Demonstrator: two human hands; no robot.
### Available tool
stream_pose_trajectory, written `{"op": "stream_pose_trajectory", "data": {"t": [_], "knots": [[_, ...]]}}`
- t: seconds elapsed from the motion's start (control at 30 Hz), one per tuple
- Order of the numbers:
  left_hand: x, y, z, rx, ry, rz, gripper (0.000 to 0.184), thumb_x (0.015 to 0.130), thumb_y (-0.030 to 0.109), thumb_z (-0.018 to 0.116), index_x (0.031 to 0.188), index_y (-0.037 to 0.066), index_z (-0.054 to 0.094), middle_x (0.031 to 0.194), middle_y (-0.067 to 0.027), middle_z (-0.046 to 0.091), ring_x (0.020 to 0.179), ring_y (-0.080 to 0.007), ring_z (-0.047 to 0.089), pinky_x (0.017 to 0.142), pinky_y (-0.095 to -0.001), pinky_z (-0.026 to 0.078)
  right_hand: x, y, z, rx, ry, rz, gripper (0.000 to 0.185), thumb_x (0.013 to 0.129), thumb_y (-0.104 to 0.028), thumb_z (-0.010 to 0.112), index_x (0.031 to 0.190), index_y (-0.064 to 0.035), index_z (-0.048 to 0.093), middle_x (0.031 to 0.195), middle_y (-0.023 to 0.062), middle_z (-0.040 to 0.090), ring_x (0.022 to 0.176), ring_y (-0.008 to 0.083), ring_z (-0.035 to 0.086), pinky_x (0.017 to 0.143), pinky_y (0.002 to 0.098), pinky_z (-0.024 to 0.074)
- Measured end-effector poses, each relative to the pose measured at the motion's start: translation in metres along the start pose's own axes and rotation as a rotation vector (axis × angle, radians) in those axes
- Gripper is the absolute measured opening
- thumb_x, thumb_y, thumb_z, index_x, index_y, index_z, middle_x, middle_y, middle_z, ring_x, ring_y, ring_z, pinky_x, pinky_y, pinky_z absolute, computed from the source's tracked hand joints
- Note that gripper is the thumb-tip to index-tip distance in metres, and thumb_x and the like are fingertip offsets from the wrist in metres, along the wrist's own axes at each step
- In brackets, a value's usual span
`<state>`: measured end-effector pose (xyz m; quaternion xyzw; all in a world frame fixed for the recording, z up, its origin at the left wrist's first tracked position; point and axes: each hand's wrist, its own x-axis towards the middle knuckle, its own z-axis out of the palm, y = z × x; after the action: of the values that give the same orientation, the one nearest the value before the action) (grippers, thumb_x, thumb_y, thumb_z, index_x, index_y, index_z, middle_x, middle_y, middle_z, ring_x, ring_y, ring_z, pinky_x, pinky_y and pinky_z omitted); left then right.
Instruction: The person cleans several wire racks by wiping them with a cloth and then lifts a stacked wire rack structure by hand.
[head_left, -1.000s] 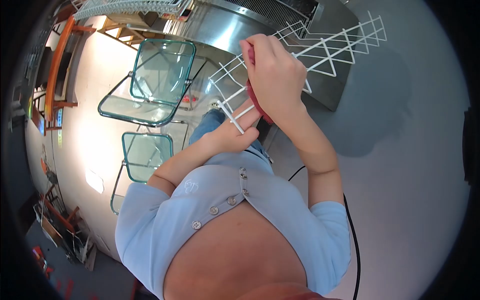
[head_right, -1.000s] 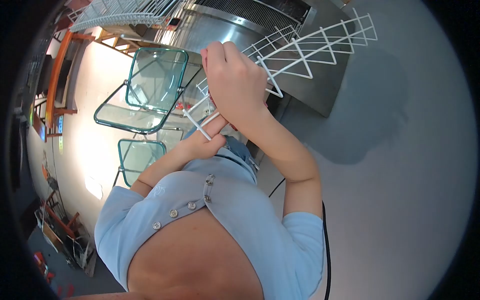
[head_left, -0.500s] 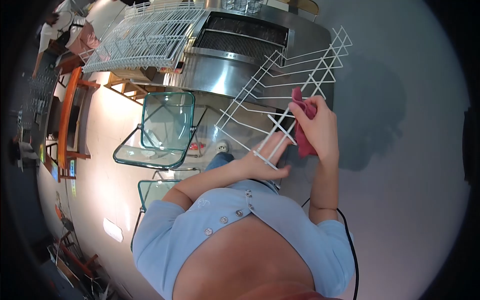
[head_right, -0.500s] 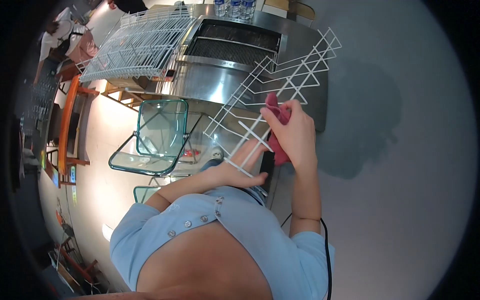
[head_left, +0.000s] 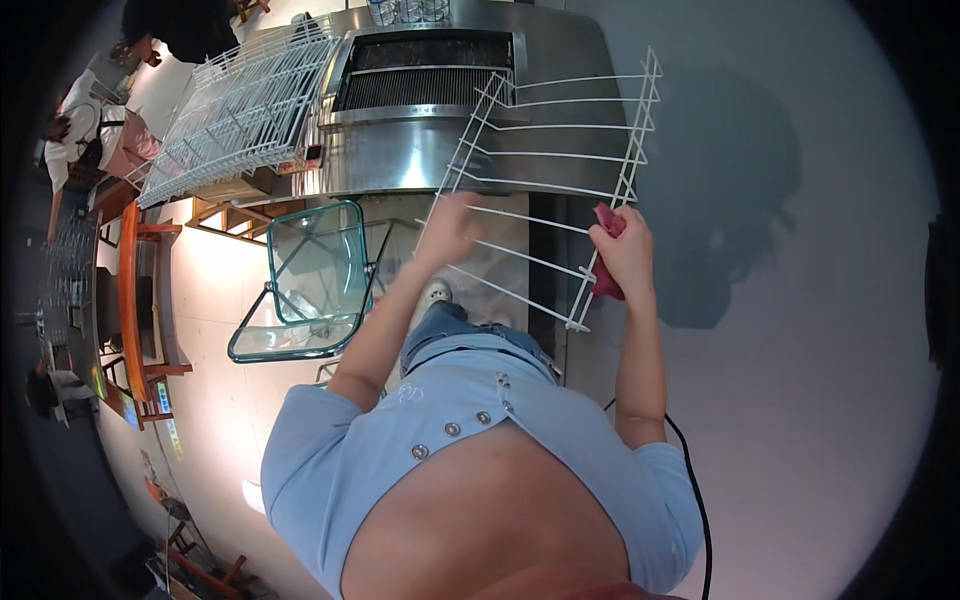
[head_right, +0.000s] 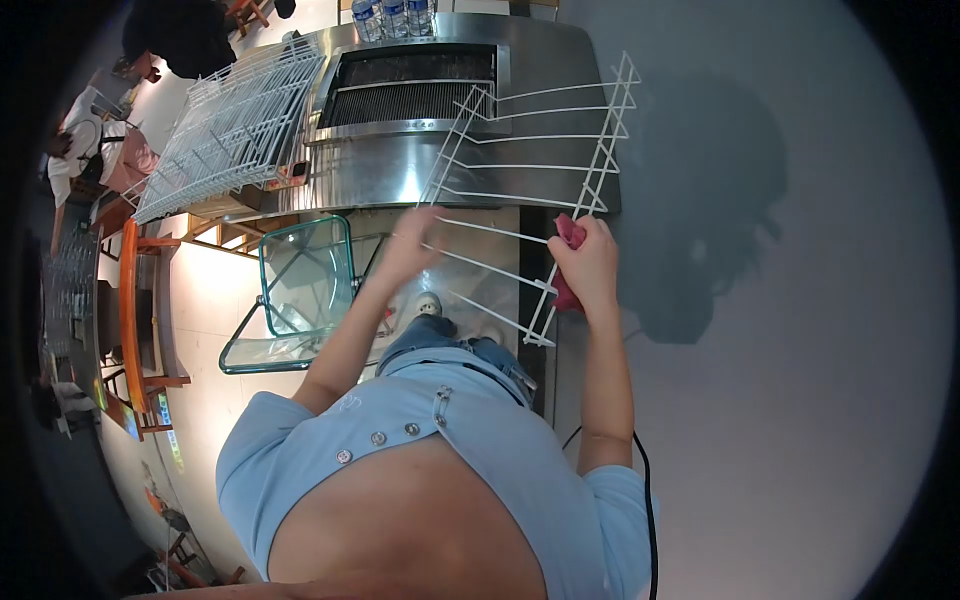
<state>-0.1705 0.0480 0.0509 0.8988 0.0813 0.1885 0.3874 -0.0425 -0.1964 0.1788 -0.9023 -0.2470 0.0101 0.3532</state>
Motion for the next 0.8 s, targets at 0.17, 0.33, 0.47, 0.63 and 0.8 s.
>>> {"op": "stream_pose_trajectory", "data": {"t": [0.17,0.33,0.47,0.63,0.8], "knots": [[-0.017,-0.152,0.005,-0.109,-0.073,-0.857,0.059,0.078,0.043,0.064,0.121,0.004,0.055,0.12,-0.0136,0.057,0.112,-0.0283,0.052,0.093,-0.039,0.042,-0.002,0.035,0.012,0.228,0.091,0.036,0.021,0.067,-0.014,0.065,0.077,0.0014,0.053,0.073,0.0118,0.05,0.064,0.0251,0.051,0.061,0.033,0.0418],[-0.03,-0.171,-0.026,-0.633,-0.361,-1.071,0.072,0.081,0.062,0.055,0.13,0.01,0.049,0.122,-0.0068,0.056,0.109,-0.0224,0.055,0.091,-0.0417,0.041,-0.004,0.063,0.009,0.452,0.058,0.133,0.013,0.068,-0.005,0.059,0.073,0.0002,0.048,0.07,0.0009,0.042,0.064,0.008,0.044,0.058,0.0227,0.0367],[-0.038,-0.14,-0.083,-1.689,-0.252,-0.814,0.076,0.086,0.062,0.046,0.139,0.009,0.035,0.136,-0.013,0.047,0.126,-0.0339,0.044,0.094,-0.0506,0.044,-0.003,0.068,0.005,0.659,-0.016,0.245,0.01,0.068,-0.003,0.057,0.073,-0.0024,0.049,0.068,-0.0013,0.043,0.061,0.0069,0.043,0.056,0.0215,0.0357],[-0.025,-0.083,-0.124,-1.516,-0.144,-0.657,0.065,0.088,0.038,0.05,0.143,0.011,0.028,0.123,-0.0126,0.055,0.109,-0.0313,0.057,0.09,-0.0543,0.048,0.011,0.079,0.009,0.735,-0.155,0.295,0.006,0.07,-0.003,0.055,0.073,-0.0043,0.05,0.065,-0.0024,0.046,0.059,0.0064,0.045,0.053,0.0218,0.0355],[-0.022,-0.029,-0.148,-1.406,0.132,-0.609,0.079,0.065,0.008,0.046,0.142,0.01,0.025,0.071,-0.0072,0.05,0.056,-0.0158,0.052,0.078,-0.0498,0.055,0.035,0.102,0.029,0.769,-0.182,0.342,0.006,0.071,-0.003,0.055,0.077,-0.0035,0.054,0.066,-0.0013,0.049,0.058,0.0067,0.045,0.053,0.0213,0.0352]]}}
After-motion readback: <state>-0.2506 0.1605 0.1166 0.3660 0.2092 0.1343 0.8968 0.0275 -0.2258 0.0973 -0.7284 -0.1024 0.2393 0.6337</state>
